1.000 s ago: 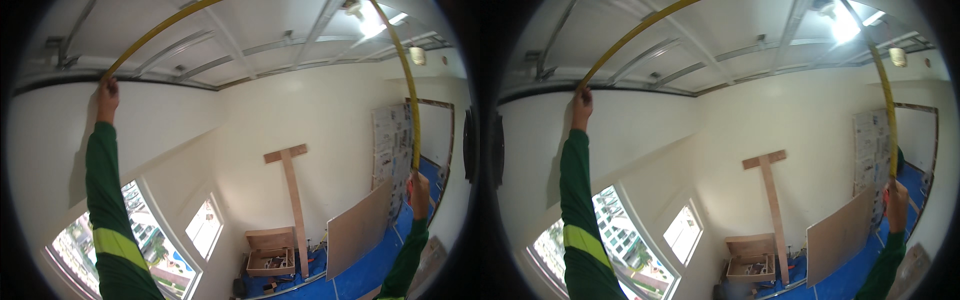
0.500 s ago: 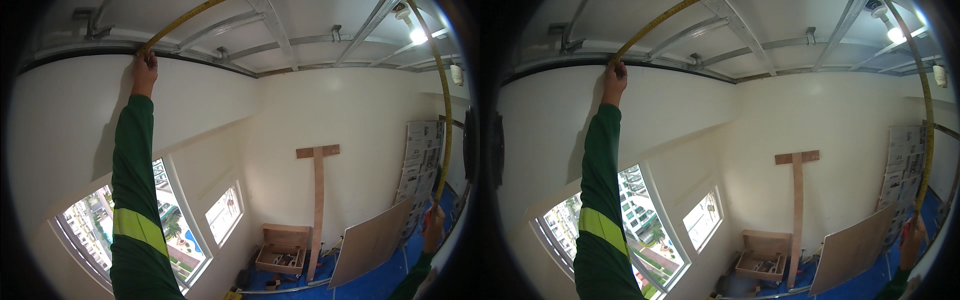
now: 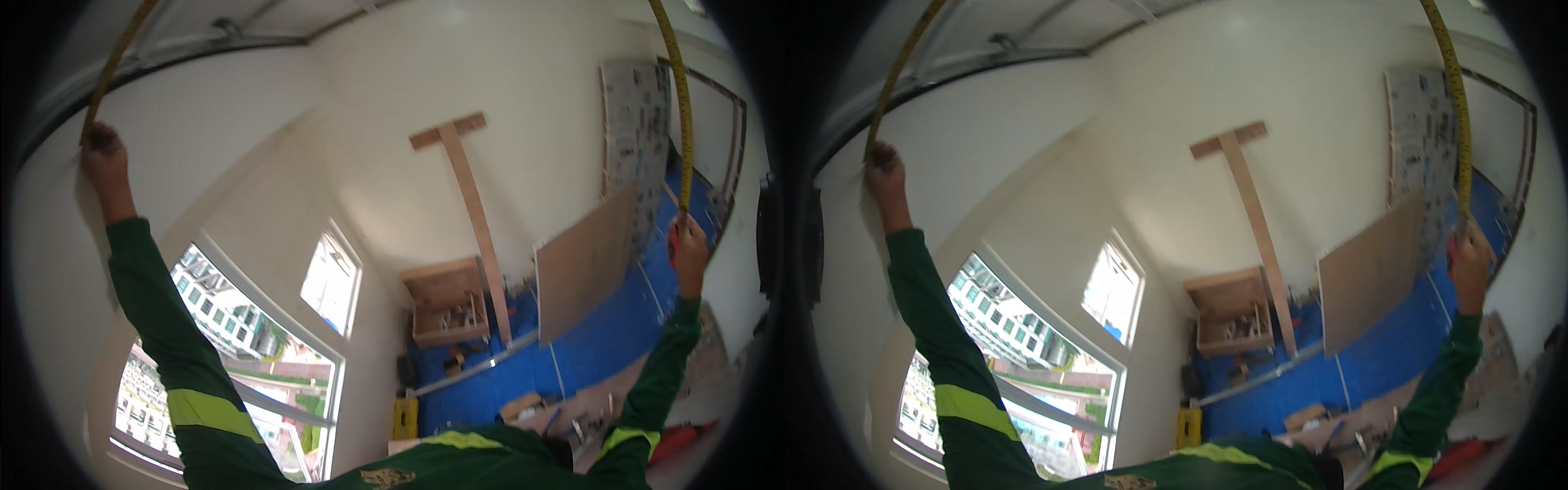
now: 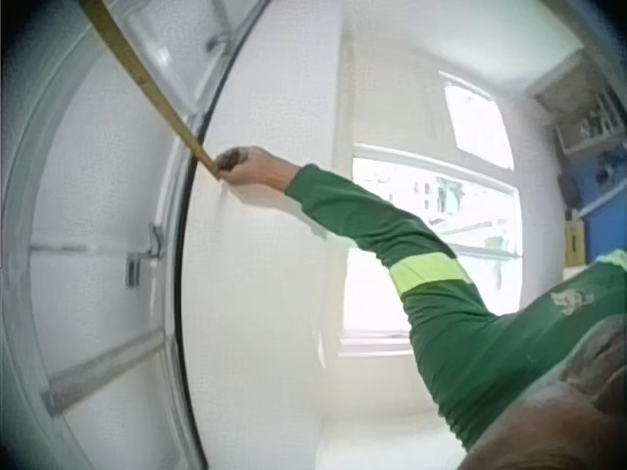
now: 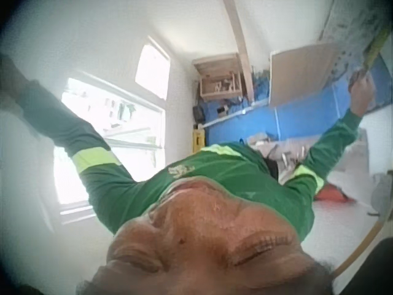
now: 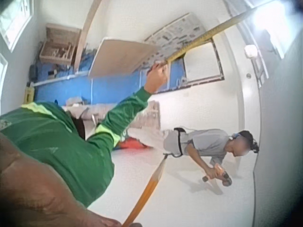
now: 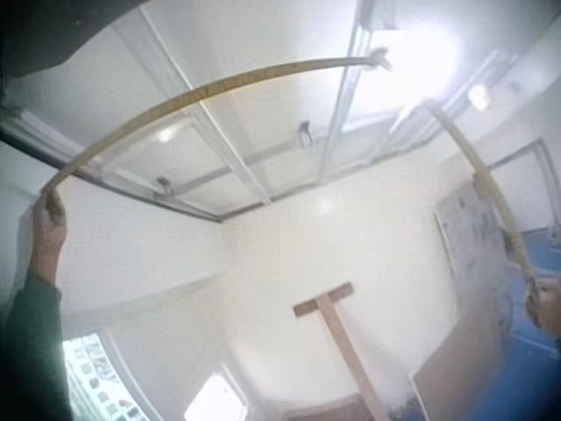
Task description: The person uses a cordless drill to fasten screws into a ceiling trim piece along the wall-ceiling junction. They then measure the installed trim with a tape measure. Another worker is visible in the background handling a wooden board.
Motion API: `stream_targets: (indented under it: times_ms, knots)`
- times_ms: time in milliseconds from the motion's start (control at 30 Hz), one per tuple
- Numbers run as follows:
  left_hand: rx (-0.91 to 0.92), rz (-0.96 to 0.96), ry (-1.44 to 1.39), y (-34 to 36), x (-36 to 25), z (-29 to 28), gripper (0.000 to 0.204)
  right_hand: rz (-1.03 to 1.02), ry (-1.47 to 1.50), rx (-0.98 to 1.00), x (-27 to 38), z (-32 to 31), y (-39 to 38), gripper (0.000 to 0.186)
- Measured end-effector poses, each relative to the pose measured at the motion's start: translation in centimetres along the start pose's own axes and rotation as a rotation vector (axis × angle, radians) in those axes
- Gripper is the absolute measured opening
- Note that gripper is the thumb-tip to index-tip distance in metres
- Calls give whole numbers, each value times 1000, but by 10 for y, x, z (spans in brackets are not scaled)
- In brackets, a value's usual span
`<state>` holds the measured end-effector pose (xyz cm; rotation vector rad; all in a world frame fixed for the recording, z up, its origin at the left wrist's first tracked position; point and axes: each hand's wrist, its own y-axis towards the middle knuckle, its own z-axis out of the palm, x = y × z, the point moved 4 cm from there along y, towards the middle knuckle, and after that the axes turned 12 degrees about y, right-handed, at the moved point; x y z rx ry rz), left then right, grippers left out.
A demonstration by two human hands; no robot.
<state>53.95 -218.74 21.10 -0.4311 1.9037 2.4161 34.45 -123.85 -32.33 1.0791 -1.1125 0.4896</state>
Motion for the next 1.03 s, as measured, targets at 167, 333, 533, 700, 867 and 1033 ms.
stream_targets:
  times_ms: [167, 333, 533, 700, 867, 1033]
  knots:
    - [17, -201, -52, -242, 66, -23, 27, 342, 39, 20, -134, -8, -62, 30]
    - [-238, -689, 842, -626, 189, -43, 37, 539, -587, 345, -306, -36, -248, 38]
    - [-41, -1923, 650, -969, 159, -26, 38, 559, -882, 1211, -357, -31, -517, 39]
    - [1051, -1558, 579, -1057, 151, -34, 40, 1136, -731, 1243, -331, -37, -599, 53]
    - [318, -2362, 265, -1078, 152, -78, 44, 565, -801, 1544, -310, -33, -611, 42]
    - [273, -2410, 401, -1071, 162, -109, 55, 1298, -685, 895, -330, -59, -633, 28]
